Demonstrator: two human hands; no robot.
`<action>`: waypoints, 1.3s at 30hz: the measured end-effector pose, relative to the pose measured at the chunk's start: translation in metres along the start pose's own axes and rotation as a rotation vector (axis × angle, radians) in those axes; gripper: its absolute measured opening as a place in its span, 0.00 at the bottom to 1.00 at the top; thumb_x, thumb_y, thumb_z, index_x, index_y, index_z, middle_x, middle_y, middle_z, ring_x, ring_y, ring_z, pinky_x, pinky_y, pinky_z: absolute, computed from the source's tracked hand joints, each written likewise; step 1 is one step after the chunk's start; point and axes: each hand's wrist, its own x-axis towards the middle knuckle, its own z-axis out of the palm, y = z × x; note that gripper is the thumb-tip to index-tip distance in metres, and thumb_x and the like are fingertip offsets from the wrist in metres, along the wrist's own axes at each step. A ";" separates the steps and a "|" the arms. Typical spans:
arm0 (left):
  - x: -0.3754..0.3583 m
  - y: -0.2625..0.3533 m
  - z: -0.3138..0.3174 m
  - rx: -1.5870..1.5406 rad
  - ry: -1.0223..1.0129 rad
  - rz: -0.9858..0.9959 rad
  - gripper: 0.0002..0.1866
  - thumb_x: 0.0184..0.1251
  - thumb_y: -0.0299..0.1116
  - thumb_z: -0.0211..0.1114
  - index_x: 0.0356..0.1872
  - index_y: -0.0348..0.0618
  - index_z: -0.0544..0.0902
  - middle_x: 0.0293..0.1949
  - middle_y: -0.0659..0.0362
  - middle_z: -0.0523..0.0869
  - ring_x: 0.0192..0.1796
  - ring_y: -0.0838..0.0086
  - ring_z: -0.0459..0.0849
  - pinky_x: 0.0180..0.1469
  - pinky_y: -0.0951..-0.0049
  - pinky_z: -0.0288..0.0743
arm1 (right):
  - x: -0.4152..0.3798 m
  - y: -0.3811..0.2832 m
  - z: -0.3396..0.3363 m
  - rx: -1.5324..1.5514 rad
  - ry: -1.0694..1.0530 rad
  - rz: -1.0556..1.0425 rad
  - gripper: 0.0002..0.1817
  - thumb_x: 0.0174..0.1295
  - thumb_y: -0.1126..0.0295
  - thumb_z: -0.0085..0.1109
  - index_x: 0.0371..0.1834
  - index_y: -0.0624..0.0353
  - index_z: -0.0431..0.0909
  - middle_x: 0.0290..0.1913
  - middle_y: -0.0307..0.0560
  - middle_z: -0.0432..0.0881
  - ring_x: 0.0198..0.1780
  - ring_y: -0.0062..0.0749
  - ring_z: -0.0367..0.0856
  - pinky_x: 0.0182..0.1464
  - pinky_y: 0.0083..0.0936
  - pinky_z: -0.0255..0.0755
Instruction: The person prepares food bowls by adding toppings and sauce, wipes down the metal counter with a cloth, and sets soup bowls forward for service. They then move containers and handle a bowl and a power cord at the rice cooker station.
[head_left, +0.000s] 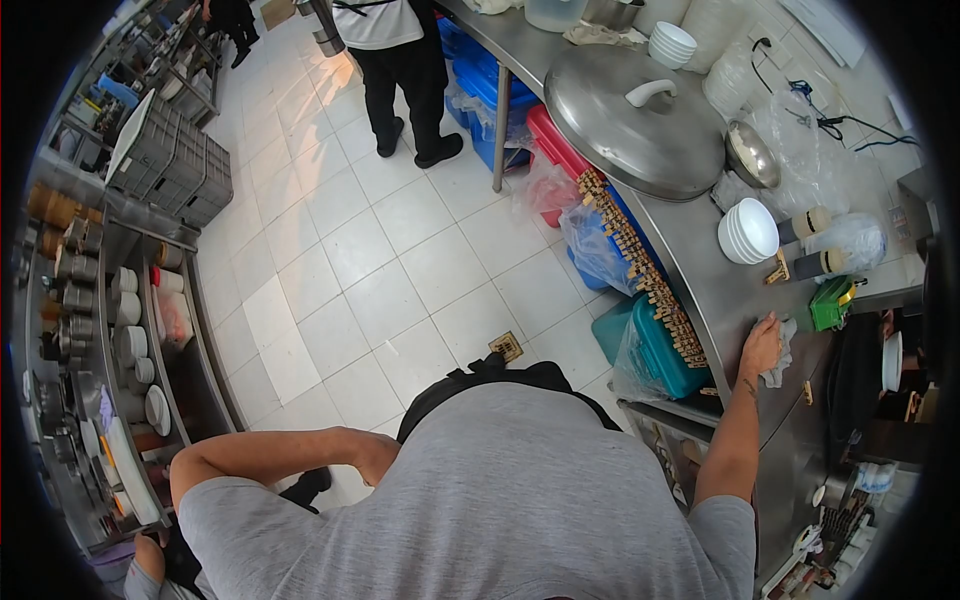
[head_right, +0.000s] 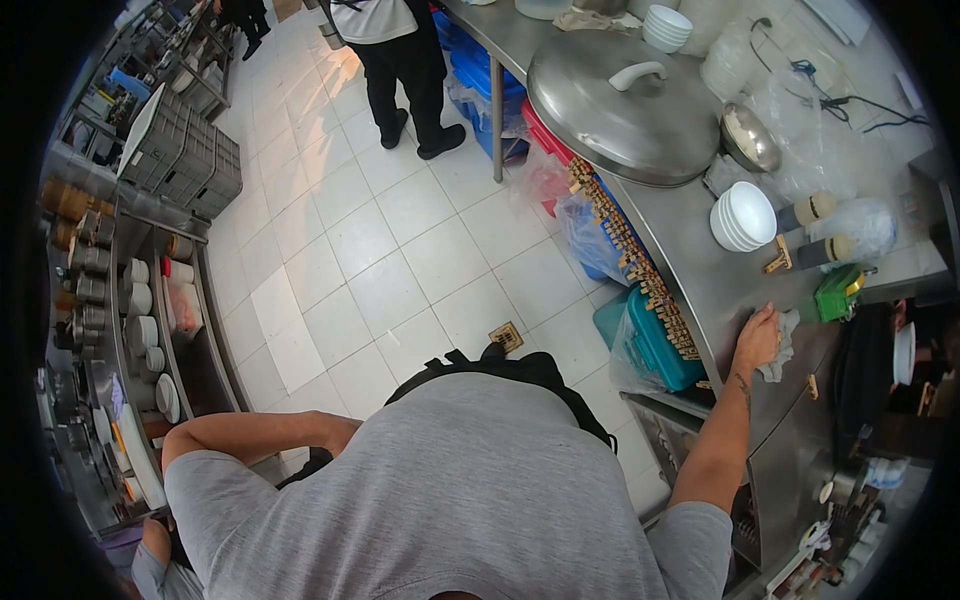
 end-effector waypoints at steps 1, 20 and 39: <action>-0.001 0.002 -0.001 -0.003 -0.002 -0.006 0.21 0.47 0.43 0.63 0.37 0.37 0.81 0.23 0.54 0.80 0.22 0.71 0.77 0.28 0.71 0.72 | 0.000 0.000 0.000 -0.007 0.003 0.002 0.28 0.67 0.45 0.28 0.49 0.50 0.75 0.40 0.59 0.80 0.43 0.58 0.77 0.43 0.51 0.69; 0.004 0.005 -0.003 0.026 -0.067 -0.057 0.16 0.46 0.43 0.61 0.25 0.38 0.80 0.18 0.55 0.78 0.21 0.69 0.75 0.28 0.68 0.69 | -0.003 -0.007 -0.009 -0.001 -0.015 0.026 0.27 0.67 0.47 0.31 0.46 0.53 0.77 0.39 0.55 0.81 0.41 0.55 0.78 0.42 0.48 0.70; 0.005 -0.011 0.007 0.037 -0.009 0.011 0.23 0.48 0.44 0.63 0.42 0.36 0.80 0.27 0.52 0.82 0.24 0.70 0.79 0.29 0.70 0.73 | -0.002 -0.002 -0.006 0.048 -0.027 0.008 0.28 0.67 0.44 0.29 0.49 0.51 0.75 0.41 0.58 0.80 0.44 0.58 0.77 0.44 0.50 0.69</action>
